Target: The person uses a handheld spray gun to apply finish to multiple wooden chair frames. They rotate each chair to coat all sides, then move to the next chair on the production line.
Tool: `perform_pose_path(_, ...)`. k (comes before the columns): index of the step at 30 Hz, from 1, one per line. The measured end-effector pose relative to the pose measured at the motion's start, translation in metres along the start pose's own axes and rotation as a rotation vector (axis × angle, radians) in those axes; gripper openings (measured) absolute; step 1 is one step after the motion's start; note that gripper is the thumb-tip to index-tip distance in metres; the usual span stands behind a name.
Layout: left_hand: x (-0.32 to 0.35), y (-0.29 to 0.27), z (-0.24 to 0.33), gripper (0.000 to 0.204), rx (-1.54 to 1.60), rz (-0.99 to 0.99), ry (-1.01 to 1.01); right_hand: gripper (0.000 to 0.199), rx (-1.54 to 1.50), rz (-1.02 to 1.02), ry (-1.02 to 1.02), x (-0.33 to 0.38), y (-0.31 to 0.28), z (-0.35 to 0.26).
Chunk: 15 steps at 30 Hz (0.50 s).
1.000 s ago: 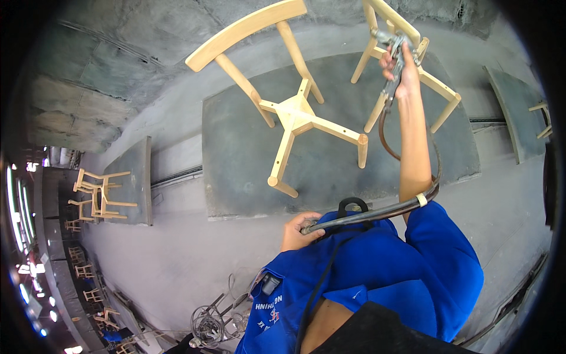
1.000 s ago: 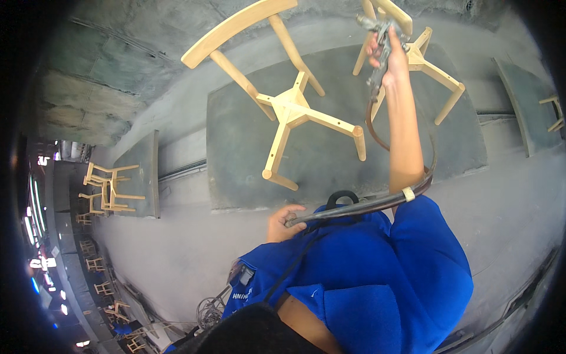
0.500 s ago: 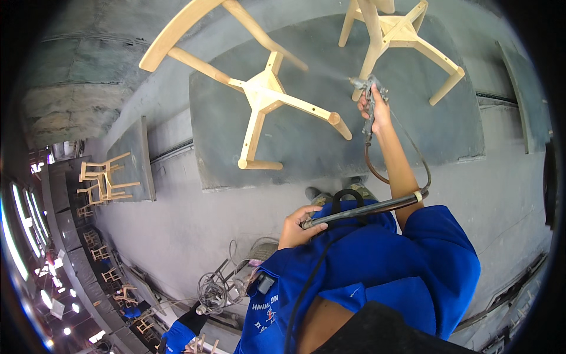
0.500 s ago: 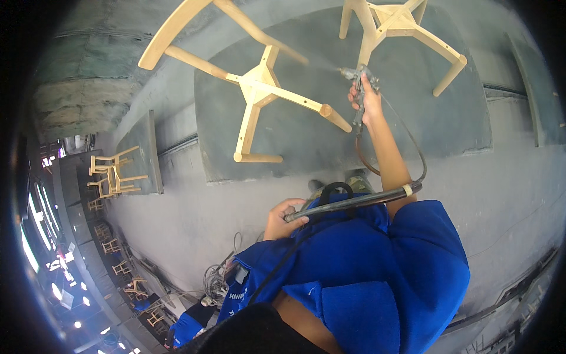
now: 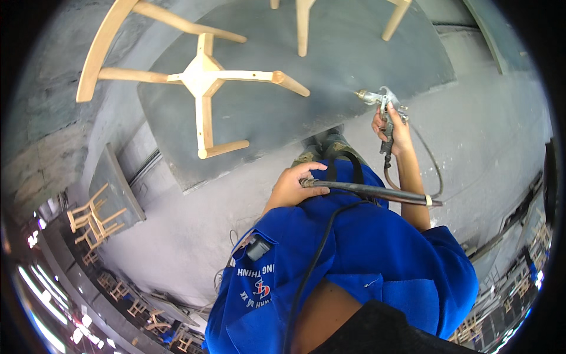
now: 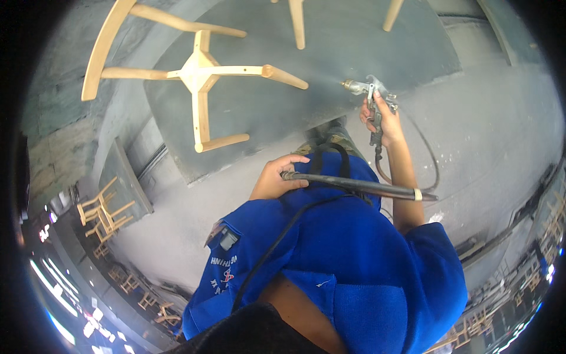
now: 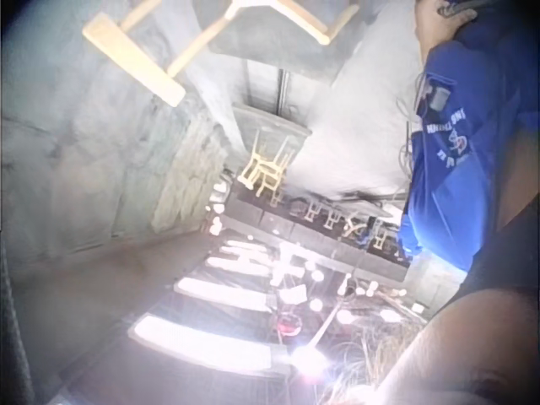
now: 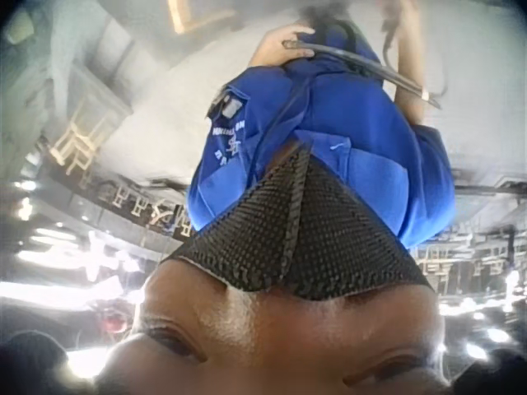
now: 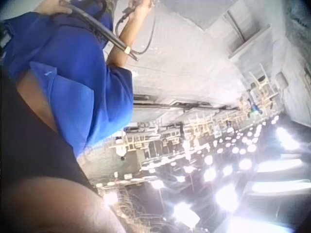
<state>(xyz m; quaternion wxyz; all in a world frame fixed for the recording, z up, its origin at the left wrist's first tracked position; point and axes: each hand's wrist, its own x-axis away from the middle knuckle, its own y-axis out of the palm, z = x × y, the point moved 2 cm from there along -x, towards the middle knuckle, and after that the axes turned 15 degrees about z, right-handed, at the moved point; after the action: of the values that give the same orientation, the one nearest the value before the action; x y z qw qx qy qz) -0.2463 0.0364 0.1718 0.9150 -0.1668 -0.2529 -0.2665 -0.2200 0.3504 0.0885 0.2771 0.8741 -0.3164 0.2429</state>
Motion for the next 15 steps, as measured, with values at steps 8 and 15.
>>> perform_pose_path(8, -0.034, 0.000, 0.005, 0.051, -0.067, -0.296, 0.109, 0.034, 0.182, 0.495, 0.086, 0.061, -0.059, 0.047)
perform_pose_path(15, -0.162, -0.102, 0.158, 0.101, -0.334, 0.754, 0.905, 0.032, 0.189, 0.621, -0.120, 0.155, -0.122, 0.042)
